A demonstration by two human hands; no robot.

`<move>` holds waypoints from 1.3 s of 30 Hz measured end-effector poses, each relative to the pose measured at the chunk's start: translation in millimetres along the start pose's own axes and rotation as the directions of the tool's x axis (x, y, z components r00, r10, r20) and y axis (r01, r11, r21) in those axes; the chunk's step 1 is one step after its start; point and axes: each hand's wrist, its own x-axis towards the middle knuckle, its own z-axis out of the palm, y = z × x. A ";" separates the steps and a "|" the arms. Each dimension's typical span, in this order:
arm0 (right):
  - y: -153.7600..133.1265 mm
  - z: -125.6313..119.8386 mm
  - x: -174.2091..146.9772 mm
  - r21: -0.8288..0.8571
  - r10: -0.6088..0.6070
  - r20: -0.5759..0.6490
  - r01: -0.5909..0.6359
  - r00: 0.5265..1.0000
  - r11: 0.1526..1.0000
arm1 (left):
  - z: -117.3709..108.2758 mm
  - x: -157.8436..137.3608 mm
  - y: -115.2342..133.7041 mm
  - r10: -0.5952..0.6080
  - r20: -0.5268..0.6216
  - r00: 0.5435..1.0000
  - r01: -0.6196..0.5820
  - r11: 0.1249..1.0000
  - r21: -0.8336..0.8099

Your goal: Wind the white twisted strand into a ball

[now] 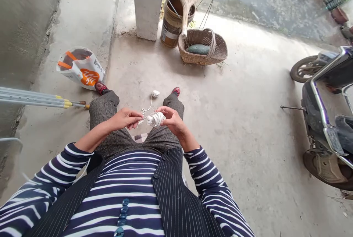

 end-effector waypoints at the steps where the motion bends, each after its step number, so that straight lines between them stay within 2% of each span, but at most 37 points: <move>1: 0.5 -1.1 -0.2 0.009 0.009 -0.003 -0.009 1.000 1.000 | 0.6 -2.1 2.1 0.018 0.018 1.000 -0.019 0.999 0.029; 5: 1.5 -4.3 -1.6 0.048 0.026 -0.001 -0.026 1.000 0.998 | 3.4 -10.7 9.4 0.080 0.059 0.995 -0.088 0.983 0.164; 10: 1.4 -3.9 -1.6 0.056 0.035 0.005 -0.035 0.999 0.998 | 10.3 -14.7 7.3 0.197 -0.085 0.977 -0.161 0.935 0.315; 15: 1.5 -3.0 -1.4 0.053 0.015 -0.007 -0.015 1.000 0.998 | 12.7 -15.4 7.1 0.220 -0.173 0.960 -0.154 0.931 0.330; 18: 1.7 -2.7 -2.3 0.044 0.027 -0.009 -0.027 1.000 0.999 | 11.1 -14.7 10.5 0.177 -0.171 0.969 -0.136 0.964 0.227; 22: 0.4 -1.4 -3.1 0.033 0.011 -0.011 -0.011 1.000 0.999 | 6.9 -12.1 13.3 0.090 -0.100 0.991 -0.088 0.996 0.028; 25: -0.9 -0.2 -3.0 0.001 -0.007 0.002 0.007 1.000 1.000 | 1.8 -10.2 12.8 0.022 -0.060 0.998 -0.030 0.991 -0.129; 27: -1.3 0.6 -2.8 -0.024 -0.009 0.023 0.009 1.000 1.000 | -3.4 -8.9 13.0 -0.025 -0.041 0.999 0.017 0.984 -0.177; 34: -3.7 7.8 -3.9 -0.157 0.042 0.246 -0.003 0.968 0.988 | -30.5 1.5 30.0 -0.116 0.038 0.993 0.119 0.988 -0.099; 39: -7.8 14.9 -6.2 -0.324 -0.011 0.306 0.115 0.952 0.939 | -47.5 17.6 41.9 -0.193 0.149 0.970 0.190 0.981 0.030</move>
